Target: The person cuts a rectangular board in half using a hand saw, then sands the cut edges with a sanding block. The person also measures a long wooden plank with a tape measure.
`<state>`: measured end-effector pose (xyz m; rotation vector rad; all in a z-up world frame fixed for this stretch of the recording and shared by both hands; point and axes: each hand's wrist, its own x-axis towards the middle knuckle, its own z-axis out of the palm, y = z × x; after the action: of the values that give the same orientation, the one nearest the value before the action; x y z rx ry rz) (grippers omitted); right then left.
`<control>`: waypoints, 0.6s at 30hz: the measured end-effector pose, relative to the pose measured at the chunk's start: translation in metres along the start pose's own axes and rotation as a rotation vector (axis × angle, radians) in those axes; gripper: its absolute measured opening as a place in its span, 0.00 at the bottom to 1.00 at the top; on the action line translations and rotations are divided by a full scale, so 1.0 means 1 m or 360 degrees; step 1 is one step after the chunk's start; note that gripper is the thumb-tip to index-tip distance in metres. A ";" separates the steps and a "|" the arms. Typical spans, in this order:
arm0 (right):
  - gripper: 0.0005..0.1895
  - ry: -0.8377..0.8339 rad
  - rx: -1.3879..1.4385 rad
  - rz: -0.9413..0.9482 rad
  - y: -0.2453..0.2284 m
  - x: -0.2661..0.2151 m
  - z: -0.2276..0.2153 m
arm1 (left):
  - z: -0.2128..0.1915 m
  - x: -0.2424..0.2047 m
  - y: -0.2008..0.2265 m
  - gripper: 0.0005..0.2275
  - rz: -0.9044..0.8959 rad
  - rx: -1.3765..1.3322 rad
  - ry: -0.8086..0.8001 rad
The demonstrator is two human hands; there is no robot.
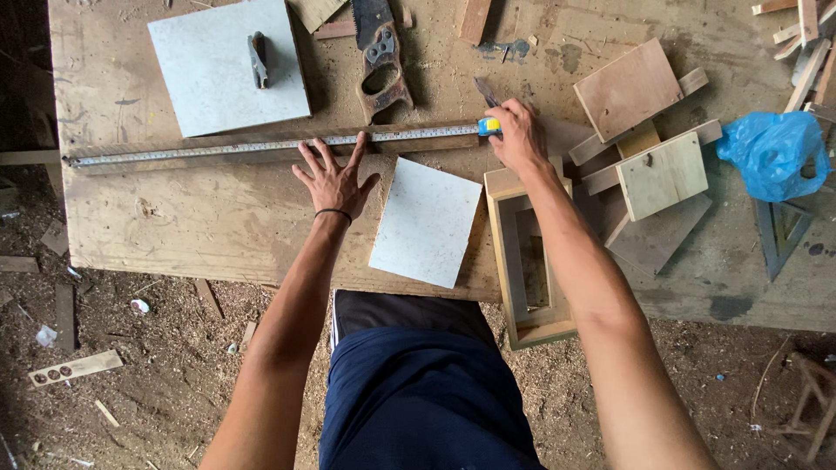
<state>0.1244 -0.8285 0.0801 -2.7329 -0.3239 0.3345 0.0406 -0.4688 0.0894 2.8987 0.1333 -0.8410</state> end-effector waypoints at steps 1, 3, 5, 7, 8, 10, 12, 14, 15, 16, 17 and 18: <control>0.27 0.0015 -0.0006 -0.0006 -0.001 0.001 -0.002 | 0.000 0.000 0.000 0.37 0.0003 -0.0004 0.0003; 0.27 0.0042 0.0001 -0.0041 -0.004 0.002 -0.004 | 0.000 0.001 0.000 0.37 0.0010 -0.0013 0.0008; 0.26 0.0062 -0.0009 -0.0070 -0.006 0.002 -0.008 | 0.001 0.001 0.000 0.38 0.0007 -0.0001 -0.0003; 0.26 0.0076 -0.0036 -0.0093 -0.011 0.002 -0.013 | 0.001 0.001 -0.001 0.38 0.0005 0.0008 -0.0003; 0.27 0.0103 -0.0046 -0.0111 -0.014 0.002 -0.016 | 0.001 0.001 -0.001 0.38 0.0005 0.0012 0.0004; 0.29 0.0153 -0.0068 -0.0145 -0.018 0.001 -0.020 | 0.002 0.002 -0.001 0.38 0.0005 0.0005 0.0001; 0.24 0.0178 -0.0061 -0.0141 -0.020 0.003 -0.017 | 0.002 0.002 -0.001 0.38 0.0001 -0.0014 -0.0013; 0.20 0.0162 -0.0002 -0.0095 -0.017 0.002 -0.011 | 0.002 0.002 -0.001 0.38 -0.0001 -0.0010 -0.0007; 0.18 0.0133 0.0054 -0.0054 -0.015 0.001 -0.008 | 0.001 0.002 -0.001 0.38 -0.0004 -0.0008 -0.0002; 0.16 0.0105 0.0110 -0.0012 -0.012 0.001 -0.005 | 0.001 0.001 -0.001 0.38 -0.0002 -0.0010 -0.0002; 0.16 0.0104 0.0145 -0.0011 -0.010 0.001 -0.002 | 0.000 0.001 0.000 0.38 -0.0001 -0.0010 -0.0001; 0.15 0.0103 0.0180 -0.0010 -0.008 0.002 0.001 | 0.000 0.000 0.000 0.37 0.0000 -0.0011 0.0000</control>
<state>0.1246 -0.8209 0.0822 -2.6249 -0.2867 0.2541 0.0411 -0.4686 0.0896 2.8923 0.1364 -0.8387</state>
